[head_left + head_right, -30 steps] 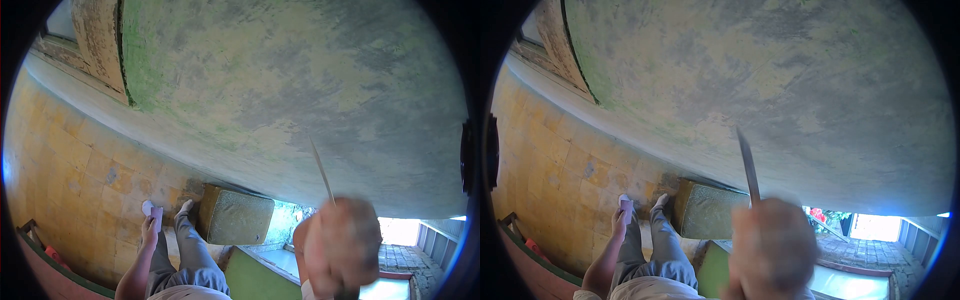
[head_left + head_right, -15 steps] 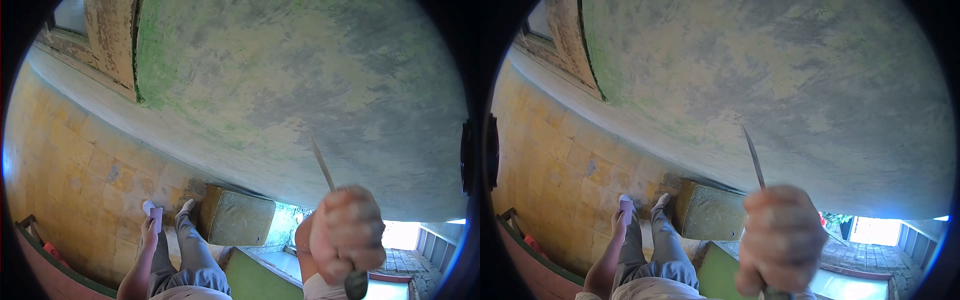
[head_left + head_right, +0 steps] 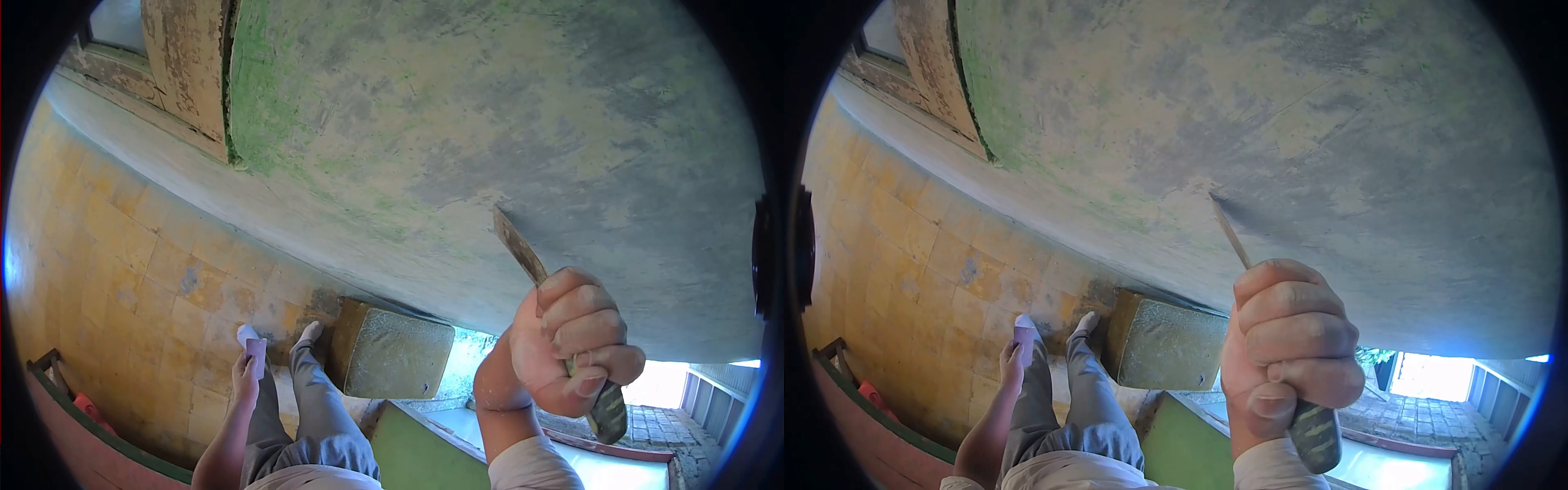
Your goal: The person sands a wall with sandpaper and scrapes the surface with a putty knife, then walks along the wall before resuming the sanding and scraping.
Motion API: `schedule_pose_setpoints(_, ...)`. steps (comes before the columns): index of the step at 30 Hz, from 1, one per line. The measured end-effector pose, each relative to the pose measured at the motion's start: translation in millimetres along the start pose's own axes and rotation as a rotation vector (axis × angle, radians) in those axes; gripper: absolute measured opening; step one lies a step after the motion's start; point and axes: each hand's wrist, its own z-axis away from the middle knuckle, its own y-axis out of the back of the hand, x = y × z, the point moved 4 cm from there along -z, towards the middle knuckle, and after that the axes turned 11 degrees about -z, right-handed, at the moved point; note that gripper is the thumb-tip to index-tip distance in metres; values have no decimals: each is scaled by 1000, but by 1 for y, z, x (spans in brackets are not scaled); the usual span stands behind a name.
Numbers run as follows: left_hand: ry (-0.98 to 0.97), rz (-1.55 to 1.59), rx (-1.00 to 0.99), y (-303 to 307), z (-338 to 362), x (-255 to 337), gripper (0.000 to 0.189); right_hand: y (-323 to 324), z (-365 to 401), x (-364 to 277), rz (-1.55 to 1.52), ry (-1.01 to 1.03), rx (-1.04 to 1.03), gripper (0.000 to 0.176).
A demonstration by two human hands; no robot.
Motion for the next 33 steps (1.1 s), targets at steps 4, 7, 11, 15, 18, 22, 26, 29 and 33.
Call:
schedule_pose_setpoints(4, -13, 29, 29, 2, 0, 5, 19, -7, 7, -17, 151, 86, -35, 27)
schedule_pose_setpoints(7, -27, 0, 32, 7, -2, -3, 19, -3, 12, -33, 48, 263, 39, 26)
schedule_pose_setpoints(11, -14, -3, 38, 8, -3, -2, 19, -1, 12, -11, 158, 90, 115, 23)
schedule_pose_setpoints(15, -30, -30, 58, 11, -5, -1, 18, -1, 14, -33, -36, 235, 87, 27)
schedule_pose_setpoints(18, -20, -39, 27, 7, -5, 1, 18, 5, 23, -17, 13, 223, 145, 25)
schedule_pose_setpoints(22, -55, -45, 36, 4, -8, 5, 18, 3, 21, 3, -2, 140, 184, 24)
schedule_pose_setpoints(26, -49, -109, 26, 3, -5, 18, 17, 0, 26, -12, 20, 260, 177, 27)
schedule_pose_setpoints(29, -28, -50, 46, 0, -3, 21, 15, 4, 28, -7, 188, 198, 166, 29)
schedule_pose_setpoints(33, -61, -99, 39, 4, -8, 13, 14, 5, 29, -4, 74, 213, 164, 29)
